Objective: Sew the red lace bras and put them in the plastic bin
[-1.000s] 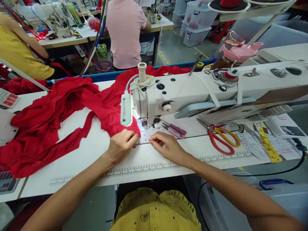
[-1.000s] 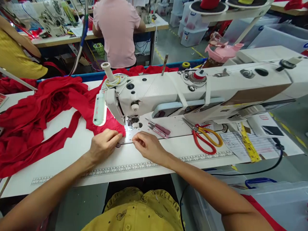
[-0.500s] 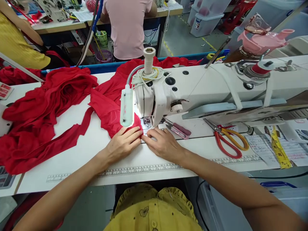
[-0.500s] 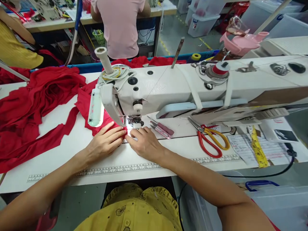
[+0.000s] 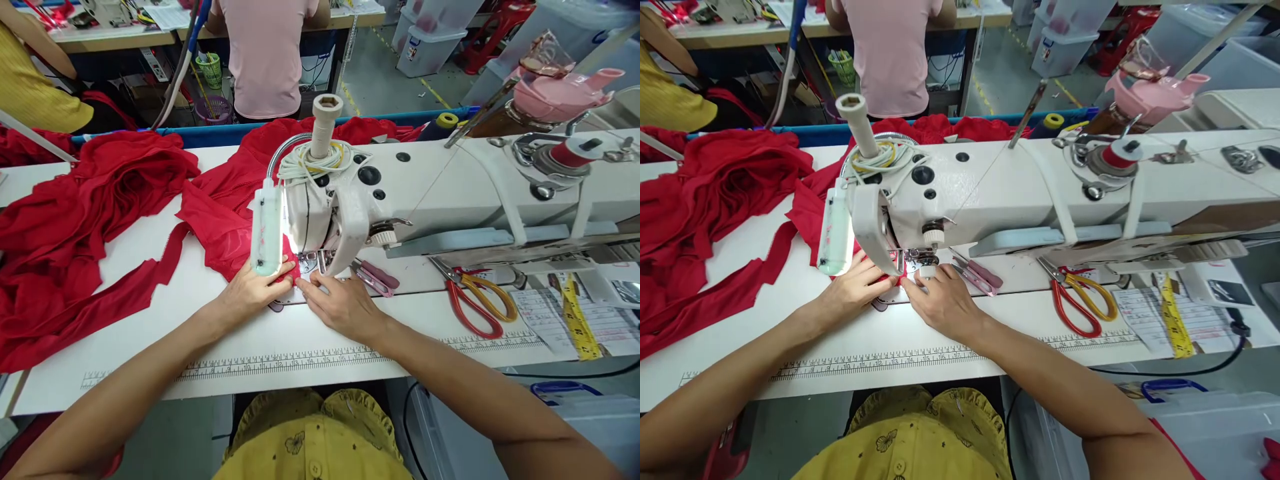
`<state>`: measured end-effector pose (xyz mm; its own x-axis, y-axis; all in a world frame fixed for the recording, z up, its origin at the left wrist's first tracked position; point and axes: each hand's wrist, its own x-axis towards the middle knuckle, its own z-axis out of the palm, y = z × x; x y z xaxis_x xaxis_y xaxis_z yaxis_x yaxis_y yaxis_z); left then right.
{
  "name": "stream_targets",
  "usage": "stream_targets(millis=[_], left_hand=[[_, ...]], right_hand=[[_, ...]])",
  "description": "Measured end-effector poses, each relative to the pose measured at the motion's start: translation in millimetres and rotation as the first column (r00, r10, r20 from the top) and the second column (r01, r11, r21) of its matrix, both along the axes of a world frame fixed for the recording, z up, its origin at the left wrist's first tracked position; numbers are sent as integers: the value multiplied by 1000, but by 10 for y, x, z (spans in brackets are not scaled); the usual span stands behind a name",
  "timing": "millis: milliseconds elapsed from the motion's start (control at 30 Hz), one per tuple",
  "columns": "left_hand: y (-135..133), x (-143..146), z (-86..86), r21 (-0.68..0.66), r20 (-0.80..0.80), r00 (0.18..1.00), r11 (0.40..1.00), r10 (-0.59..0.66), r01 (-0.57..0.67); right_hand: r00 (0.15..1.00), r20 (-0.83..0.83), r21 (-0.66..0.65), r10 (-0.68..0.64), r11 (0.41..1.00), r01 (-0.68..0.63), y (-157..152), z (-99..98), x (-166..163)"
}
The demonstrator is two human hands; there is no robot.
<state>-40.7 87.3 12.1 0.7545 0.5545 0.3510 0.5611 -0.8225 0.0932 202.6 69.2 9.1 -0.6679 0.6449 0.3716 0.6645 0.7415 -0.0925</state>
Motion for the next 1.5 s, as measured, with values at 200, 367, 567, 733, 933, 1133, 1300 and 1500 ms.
stream_targets(millis=[200, 367, 567, 733, 933, 1133, 1300, 1500], left_hand=[[83, 28, -42, -114, 102, 995, 993, -2, 14], [127, 96, 1, -154, 144, 990, 988, 3, 20], [162, 145, 27, -220, 104, 992, 975, 67, -43], [179, 92, -47, -209, 84, 994, 977, 71, -52], [165, 70, -47, -142, 45, 998, 989, 41, -34], [73, 97, -24, -78, 96, 995, 997, 21, -13], [32, 129, -16, -18, 96, 995, 999, 40, -38], [69, 184, 10, 72, 76, 996, 996, 41, -46]], right_hand=[[996, 68, 17, -59, 998, 58, 59, -37, 40], [996, 65, 0, -68, 998, 68, 88, -44, 62], [995, 75, 73, -68, 995, 62, 109, -85, 75], [997, 44, 17, -70, 997, 69, 104, -76, 82], [997, 47, -27, -63, 998, 64, 100, -82, 79], [997, -20, -62, -71, 996, 70, 84, -76, 105], [998, 7, -14, -64, 998, 64, 74, -61, 107], [997, -5, 60, -80, 995, 80, 102, -79, 80]])
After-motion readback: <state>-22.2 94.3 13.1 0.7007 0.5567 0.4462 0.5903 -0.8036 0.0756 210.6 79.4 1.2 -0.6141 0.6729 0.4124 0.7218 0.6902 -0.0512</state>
